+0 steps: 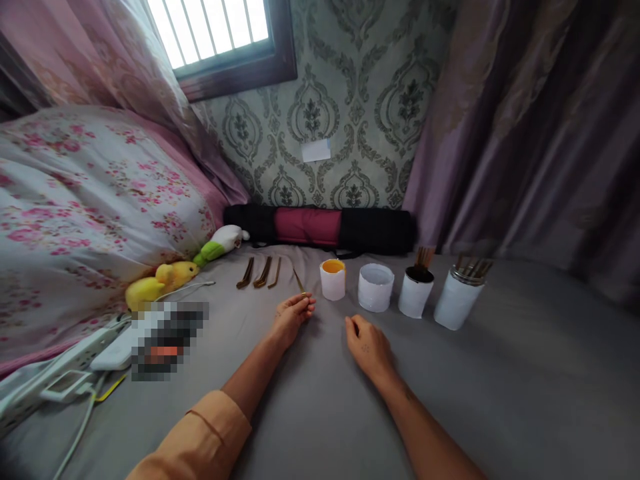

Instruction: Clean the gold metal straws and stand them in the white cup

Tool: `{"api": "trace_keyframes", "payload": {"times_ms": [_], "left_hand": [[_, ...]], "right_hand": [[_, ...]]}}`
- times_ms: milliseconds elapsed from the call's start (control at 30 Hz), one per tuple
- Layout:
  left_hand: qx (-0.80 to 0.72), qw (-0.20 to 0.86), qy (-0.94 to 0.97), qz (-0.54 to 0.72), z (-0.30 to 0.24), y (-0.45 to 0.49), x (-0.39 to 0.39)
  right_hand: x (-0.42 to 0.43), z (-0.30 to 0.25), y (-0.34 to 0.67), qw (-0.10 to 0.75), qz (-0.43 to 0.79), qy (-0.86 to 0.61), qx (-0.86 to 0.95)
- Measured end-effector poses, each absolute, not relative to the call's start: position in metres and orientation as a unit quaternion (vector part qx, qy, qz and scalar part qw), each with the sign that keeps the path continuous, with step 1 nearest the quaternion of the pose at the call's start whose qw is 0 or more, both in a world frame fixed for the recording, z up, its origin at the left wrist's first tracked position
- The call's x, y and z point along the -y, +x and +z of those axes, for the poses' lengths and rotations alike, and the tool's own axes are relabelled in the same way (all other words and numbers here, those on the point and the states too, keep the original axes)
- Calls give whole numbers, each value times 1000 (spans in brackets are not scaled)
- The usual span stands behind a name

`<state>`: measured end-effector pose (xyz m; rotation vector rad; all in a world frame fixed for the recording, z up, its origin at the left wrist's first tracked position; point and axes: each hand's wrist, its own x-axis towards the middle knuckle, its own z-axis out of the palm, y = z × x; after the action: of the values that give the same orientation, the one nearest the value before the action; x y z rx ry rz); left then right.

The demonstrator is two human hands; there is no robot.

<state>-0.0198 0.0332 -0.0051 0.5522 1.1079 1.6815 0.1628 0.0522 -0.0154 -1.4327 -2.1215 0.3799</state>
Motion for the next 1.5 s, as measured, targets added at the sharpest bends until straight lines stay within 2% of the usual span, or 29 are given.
{"api": "trace_keyframes", "payload": {"times_ms": [433, 1000, 1333, 1500], "left_hand": [[-497, 430, 297, 693, -8, 0, -19], [-535, 314, 417, 665, -11, 8, -13], [-523, 230, 544, 615, 2, 10, -2], [-510, 244, 563, 603, 3, 12, -1]], "right_hand": [[-53, -12, 166, 291, 218, -496, 788], [-49, -5, 167, 315, 259, -473, 781], [-44, 6, 167, 378, 288, -440, 762], [-42, 8, 166, 416, 296, -420, 750]]}}
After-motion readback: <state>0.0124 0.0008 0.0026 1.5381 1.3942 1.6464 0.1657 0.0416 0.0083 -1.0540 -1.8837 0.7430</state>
